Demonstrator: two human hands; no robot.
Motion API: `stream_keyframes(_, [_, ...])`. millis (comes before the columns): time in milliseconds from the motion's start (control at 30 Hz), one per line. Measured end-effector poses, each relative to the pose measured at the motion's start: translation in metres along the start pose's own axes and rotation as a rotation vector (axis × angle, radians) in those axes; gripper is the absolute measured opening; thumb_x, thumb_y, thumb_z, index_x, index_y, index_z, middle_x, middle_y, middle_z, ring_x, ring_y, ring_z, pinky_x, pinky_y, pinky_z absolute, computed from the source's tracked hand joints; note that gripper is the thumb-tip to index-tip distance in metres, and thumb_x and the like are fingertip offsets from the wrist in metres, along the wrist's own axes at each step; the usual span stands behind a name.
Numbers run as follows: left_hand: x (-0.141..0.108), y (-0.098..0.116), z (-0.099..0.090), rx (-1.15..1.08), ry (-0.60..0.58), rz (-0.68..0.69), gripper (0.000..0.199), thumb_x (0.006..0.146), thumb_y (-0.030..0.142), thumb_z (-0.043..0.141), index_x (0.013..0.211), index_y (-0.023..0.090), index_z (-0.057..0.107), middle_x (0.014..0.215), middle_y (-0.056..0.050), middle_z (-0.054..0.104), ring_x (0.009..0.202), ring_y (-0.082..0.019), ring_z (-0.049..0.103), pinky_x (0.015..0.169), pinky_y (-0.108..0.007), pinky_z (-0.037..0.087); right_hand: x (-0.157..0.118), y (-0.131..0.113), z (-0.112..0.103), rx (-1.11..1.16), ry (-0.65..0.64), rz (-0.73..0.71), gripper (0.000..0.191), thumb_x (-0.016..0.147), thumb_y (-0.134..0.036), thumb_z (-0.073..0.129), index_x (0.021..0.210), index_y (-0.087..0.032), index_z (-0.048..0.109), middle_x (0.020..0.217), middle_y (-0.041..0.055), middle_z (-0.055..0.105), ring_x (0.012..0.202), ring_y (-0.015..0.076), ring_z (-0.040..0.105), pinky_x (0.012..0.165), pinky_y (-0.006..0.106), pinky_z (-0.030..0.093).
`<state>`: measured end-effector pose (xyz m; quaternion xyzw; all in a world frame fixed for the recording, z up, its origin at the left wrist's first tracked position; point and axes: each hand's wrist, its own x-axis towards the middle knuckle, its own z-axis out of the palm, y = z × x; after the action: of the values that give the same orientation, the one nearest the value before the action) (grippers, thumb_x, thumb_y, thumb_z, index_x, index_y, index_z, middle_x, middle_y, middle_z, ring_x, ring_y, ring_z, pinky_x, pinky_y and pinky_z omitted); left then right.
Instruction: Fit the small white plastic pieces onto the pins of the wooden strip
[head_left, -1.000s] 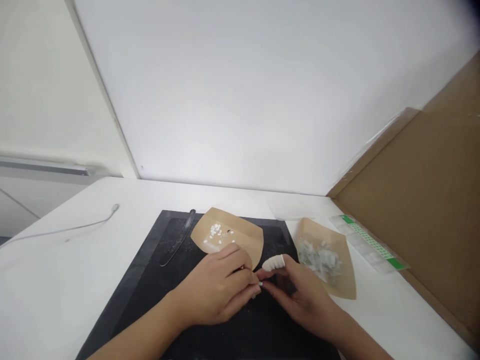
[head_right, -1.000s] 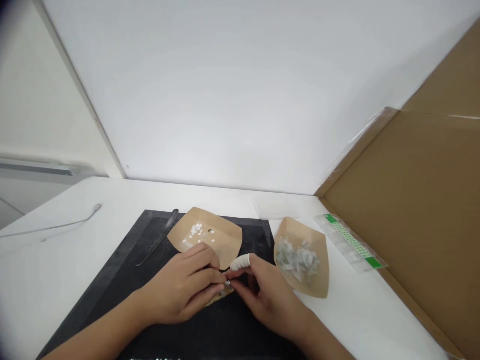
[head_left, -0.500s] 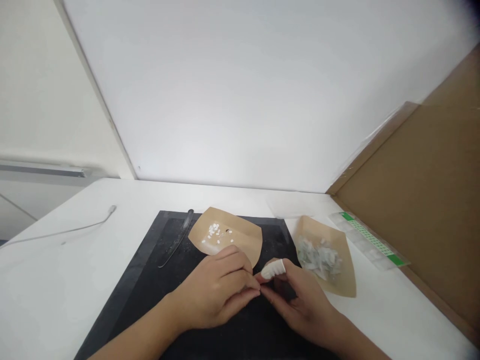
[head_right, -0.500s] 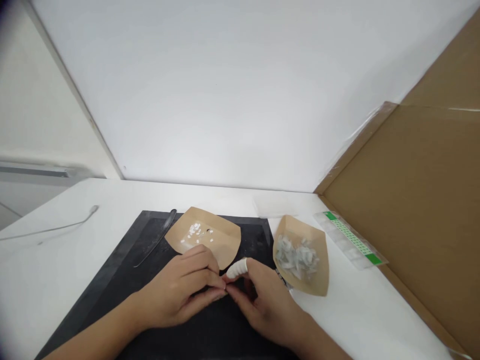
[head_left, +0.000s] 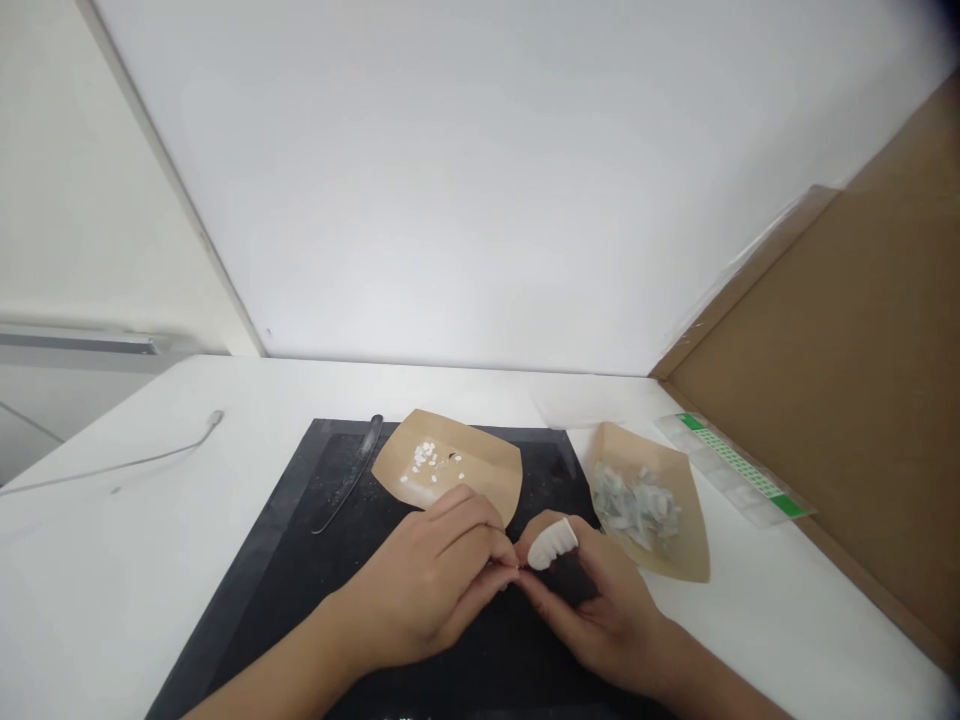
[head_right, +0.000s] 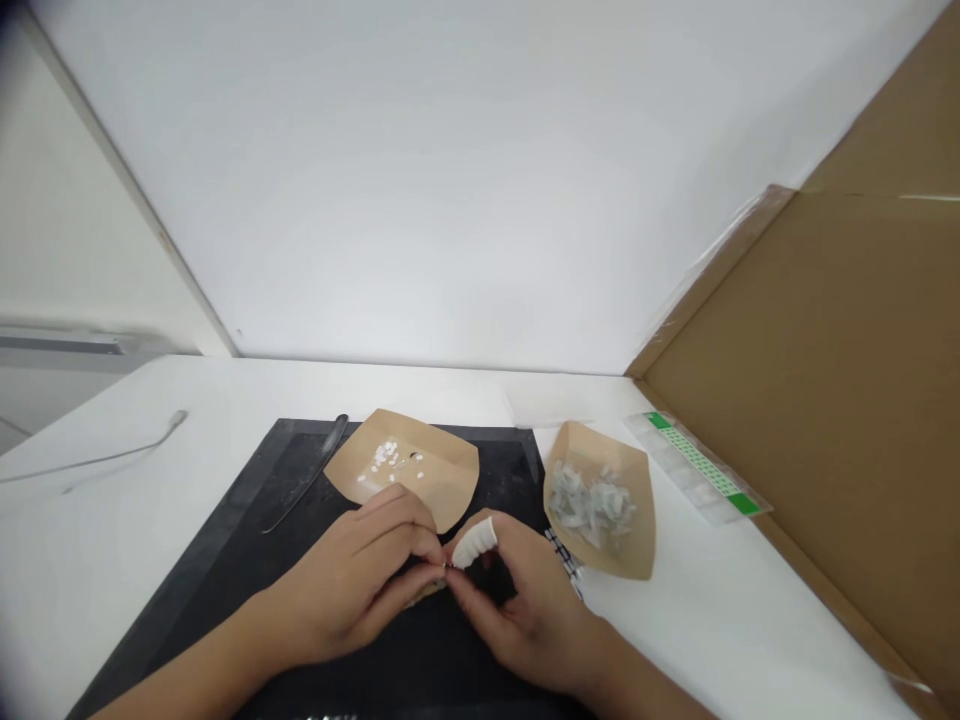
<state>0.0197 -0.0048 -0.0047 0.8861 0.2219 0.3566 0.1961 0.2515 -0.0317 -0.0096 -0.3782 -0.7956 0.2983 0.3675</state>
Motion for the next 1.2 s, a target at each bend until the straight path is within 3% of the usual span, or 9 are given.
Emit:
stream_keyframes(167, [-0.003,0.004,0.001,-0.024,-0.013,-0.046,0.008,0.106,0.019,0.054,0.106,0.018,0.062,0.103,-0.009,0.065,0.094,-0.020,0.059,0.080,-0.031,0.052,-0.001,-0.004,0.002,0.066,-0.009,0.092,0.008,0.099,-0.027,0.064,0.096,-0.026,0.058,0.086,0.0010,0.065,0.074,0.0164,0.061,0.066,0.029,0.051])
stream_keyframes(300, [-0.003,0.003,0.003,-0.015,-0.016,-0.082,0.010,0.108,0.020,0.051,0.108,0.018,0.060,0.104,-0.008,0.064,0.093,-0.020,0.060,0.079,-0.030,0.053,0.001,-0.002,0.000,0.179,-0.024,0.163,0.014,0.099,-0.034,0.068,0.106,-0.025,0.060,0.093,0.0030,0.069,0.078,0.0172,0.063,0.069,0.030,0.055])
stream_keyframes(600, [-0.004,-0.007,0.003,-0.067,0.069,-0.085,0.009,0.107,0.019,0.055,0.110,0.018,0.062,0.104,-0.007,0.065,0.097,-0.019,0.062,0.088,-0.032,0.054,0.008,0.005,0.011,0.386,0.107,0.273,0.021,0.095,-0.038,0.076,0.097,-0.024,0.061,0.091,0.0012,0.069,0.079,0.0154,0.063,0.072,0.028,0.053])
stream_keyframes(733, [-0.003,-0.008,0.003,-0.060,0.159,-0.008,0.012,0.105,0.018,0.059,0.114,0.017,0.066,0.101,-0.008,0.066,0.094,-0.019,0.063,0.084,-0.032,0.056,0.008,0.003,0.013,0.358,0.140,0.242,0.022,0.095,-0.038,0.075,0.090,-0.023,0.059,0.089,0.0009,0.066,0.079,0.0157,0.060,0.072,0.028,0.052])
stream_keyframes(900, [-0.001,-0.007,0.002,-0.039,0.183,0.049,0.017,0.103,0.013,0.059,0.118,0.015,0.067,0.098,-0.009,0.067,0.093,-0.019,0.063,0.082,-0.032,0.056,0.006,0.003,0.013,0.321,0.150,0.222,0.023,0.097,-0.038,0.072,0.088,-0.023,0.057,0.085,0.0004,0.064,0.076,0.0158,0.058,0.070,0.028,0.050])
stream_keyframes(1200, [-0.003,-0.009,0.008,-0.011,0.262,0.062,0.019,0.092,0.005,0.066,0.108,0.014,0.070,0.091,-0.008,0.068,0.085,-0.019,0.062,0.078,-0.034,0.054,0.006,0.003,0.018,0.286,0.151,0.326,0.024,0.094,-0.040,0.075,0.088,-0.023,0.059,0.080,-0.0001,0.065,0.069,0.0152,0.059,0.062,0.027,0.049])
